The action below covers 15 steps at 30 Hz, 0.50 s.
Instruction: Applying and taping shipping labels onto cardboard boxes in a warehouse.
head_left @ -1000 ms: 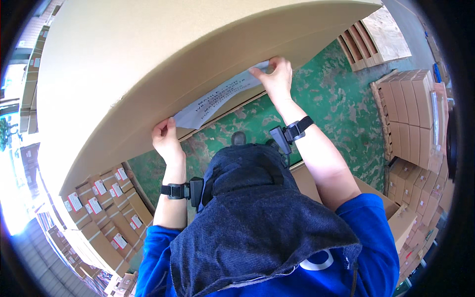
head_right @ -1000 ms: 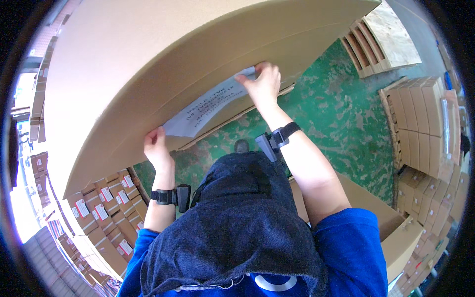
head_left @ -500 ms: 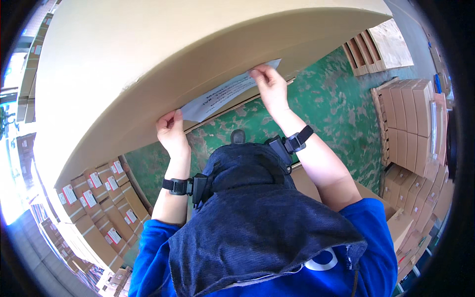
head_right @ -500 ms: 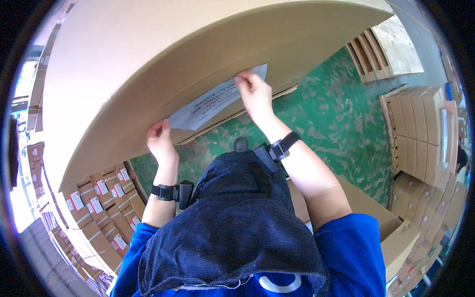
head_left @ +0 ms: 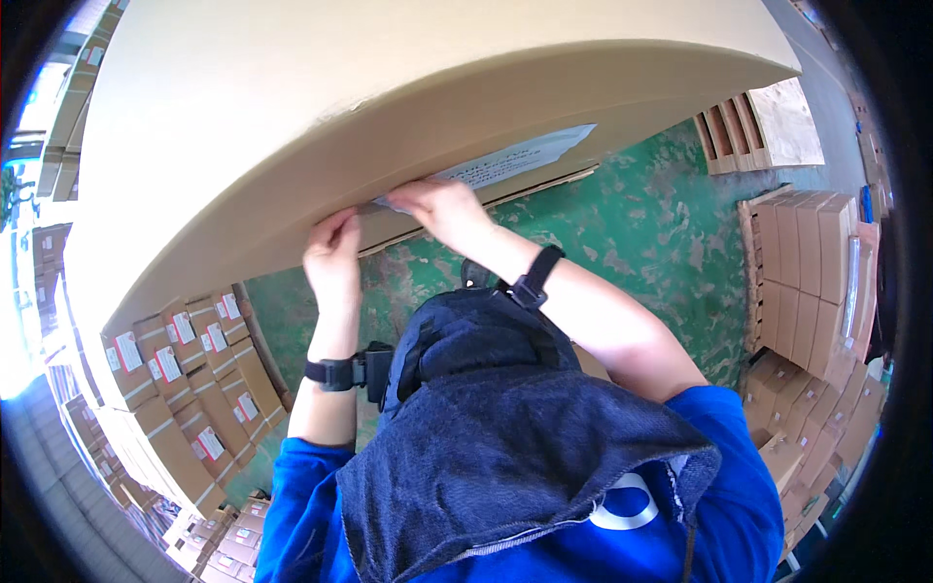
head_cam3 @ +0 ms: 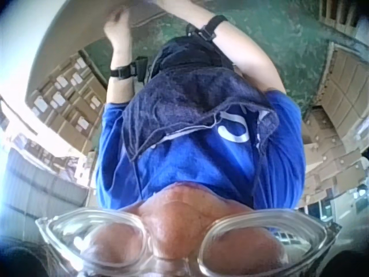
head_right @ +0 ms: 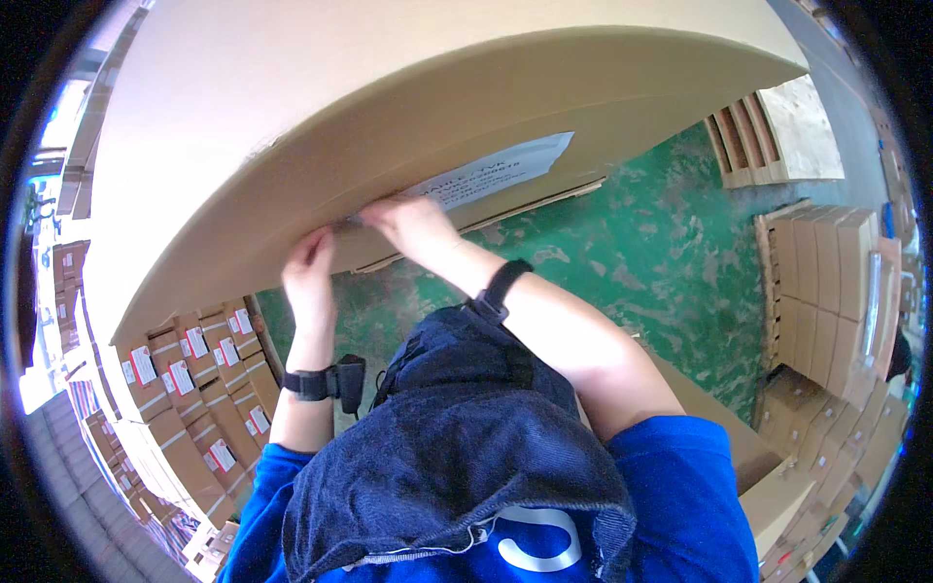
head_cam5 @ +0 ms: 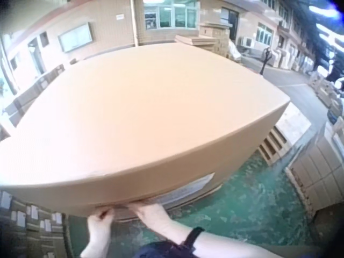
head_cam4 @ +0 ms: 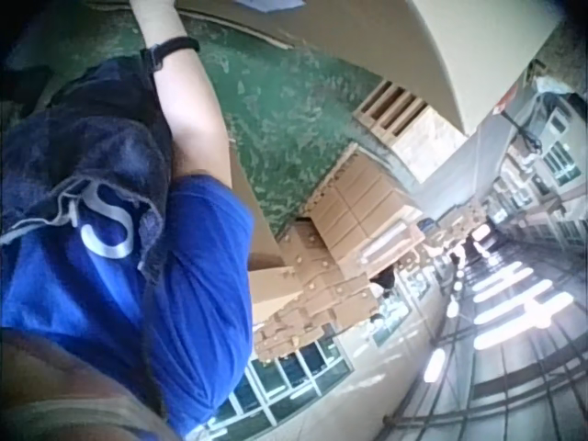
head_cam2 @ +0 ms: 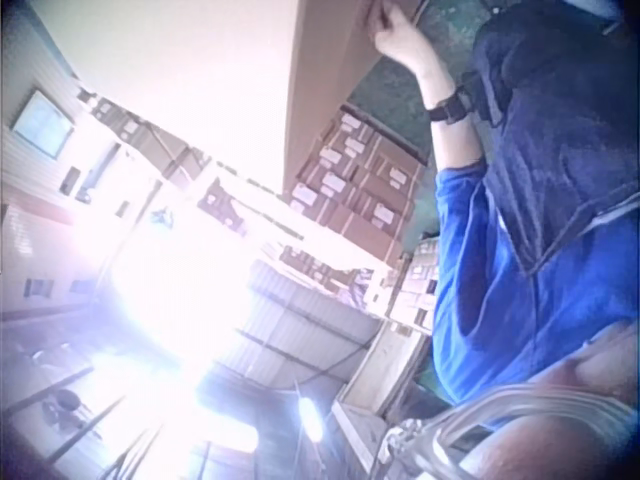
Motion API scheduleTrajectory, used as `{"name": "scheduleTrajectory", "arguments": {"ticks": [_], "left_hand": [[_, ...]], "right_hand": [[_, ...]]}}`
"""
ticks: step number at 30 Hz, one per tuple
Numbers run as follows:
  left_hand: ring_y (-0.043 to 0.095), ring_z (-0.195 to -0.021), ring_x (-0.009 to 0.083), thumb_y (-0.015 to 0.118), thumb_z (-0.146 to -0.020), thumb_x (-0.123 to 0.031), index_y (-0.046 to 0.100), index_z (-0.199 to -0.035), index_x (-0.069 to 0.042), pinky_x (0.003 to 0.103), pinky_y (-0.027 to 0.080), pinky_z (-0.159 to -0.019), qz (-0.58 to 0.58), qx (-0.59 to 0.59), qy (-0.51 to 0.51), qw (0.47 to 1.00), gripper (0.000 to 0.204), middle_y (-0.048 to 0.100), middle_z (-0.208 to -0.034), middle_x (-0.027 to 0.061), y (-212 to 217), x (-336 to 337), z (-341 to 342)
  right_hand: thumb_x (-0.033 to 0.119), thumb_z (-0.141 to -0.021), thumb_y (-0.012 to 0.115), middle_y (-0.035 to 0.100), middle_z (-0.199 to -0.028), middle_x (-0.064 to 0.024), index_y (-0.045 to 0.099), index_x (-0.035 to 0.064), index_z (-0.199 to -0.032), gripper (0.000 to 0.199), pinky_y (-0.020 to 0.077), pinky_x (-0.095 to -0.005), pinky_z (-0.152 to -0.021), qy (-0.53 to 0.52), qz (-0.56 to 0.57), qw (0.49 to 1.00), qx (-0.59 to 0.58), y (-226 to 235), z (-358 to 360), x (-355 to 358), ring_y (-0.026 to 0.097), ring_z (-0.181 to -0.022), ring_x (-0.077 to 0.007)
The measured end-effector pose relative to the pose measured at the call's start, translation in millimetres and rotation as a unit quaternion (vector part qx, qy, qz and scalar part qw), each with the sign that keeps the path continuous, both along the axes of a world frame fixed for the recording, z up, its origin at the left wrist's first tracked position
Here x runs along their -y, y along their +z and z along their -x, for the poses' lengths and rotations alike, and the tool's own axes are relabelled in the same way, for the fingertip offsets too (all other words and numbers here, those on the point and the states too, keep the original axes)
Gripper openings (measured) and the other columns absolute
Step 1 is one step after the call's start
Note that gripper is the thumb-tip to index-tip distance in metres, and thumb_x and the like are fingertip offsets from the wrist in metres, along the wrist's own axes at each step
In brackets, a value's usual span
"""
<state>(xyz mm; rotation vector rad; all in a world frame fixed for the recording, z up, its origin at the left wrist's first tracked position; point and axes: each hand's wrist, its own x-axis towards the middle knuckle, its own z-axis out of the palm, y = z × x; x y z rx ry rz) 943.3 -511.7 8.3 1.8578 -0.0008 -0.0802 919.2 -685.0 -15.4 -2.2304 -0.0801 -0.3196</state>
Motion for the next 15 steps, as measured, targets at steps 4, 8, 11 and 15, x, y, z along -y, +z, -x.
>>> {"name": "scheduleTrajectory", "arguments": {"ticks": [4, 8, 11, 15], "left_hand": [[0.056, -0.091, 0.0171, 0.060, -0.081, -0.009, 0.058, -0.103, 0.004, 0.028, 0.042, -0.084, -0.059, -0.041, -0.020, 0.997, 0.026, 0.061, -0.099, 0.0111, 12, -48, -3], [0.054, -0.091, 0.0132, 0.060, -0.083, -0.011, 0.055, -0.110, 0.003, 0.026, 0.042, -0.082, 0.032, -0.085, 0.010, 0.996, 0.031, 0.059, -0.102, 0.0077, 12, -81, -2], [0.053, -0.090, 0.0112, 0.059, -0.085, -0.014, 0.054, -0.111, 0.002, 0.025, 0.042, -0.080, 0.046, -0.130, -0.002, 0.990, 0.031, 0.058, -0.100, 0.0058, 3, -83, 5], [0.052, -0.086, 0.0104, 0.057, -0.086, -0.015, 0.054, -0.112, 0.001, 0.024, 0.042, -0.078, 0.052, -0.181, -0.131, 0.973, 0.030, 0.056, -0.095, 0.0027, -5, -41, 20]], "right_hand": [[0.016, -0.079, 0.059, 0.063, -0.095, -0.0084, 0.066, 0.0114, -0.092, 0.015, 0.0485, -0.0361, -0.078, 0.086, -0.007, 0.996, -0.006, -1, -12, -22, 0.060, -0.088, -0.0269], [0.014, -0.081, 0.056, 0.063, -0.097, -0.0081, 0.066, 0.0120, -0.096, 0.018, 0.0474, -0.0356, -0.081, 0.125, 0.010, 0.991, 0.037, 8, -3, 32, 0.059, -0.092, -0.0255], [0.012, -0.084, 0.054, 0.065, -0.096, -0.0062, 0.067, 0.0125, -0.097, 0.018, 0.0488, -0.0317, -0.082, 0.057, 0.029, 0.996, -0.055, 24, 26, 129, 0.062, -0.091, -0.0204], [0.020, -0.086, 0.051, 0.065, -0.098, -0.0096, 0.066, 0.0081, -0.097, 0.022, 0.0468, -0.0296, -0.082, -0.250, -0.019, 0.962, -0.104, 62, 81, 246, 0.062, -0.092, -0.0190]]}}
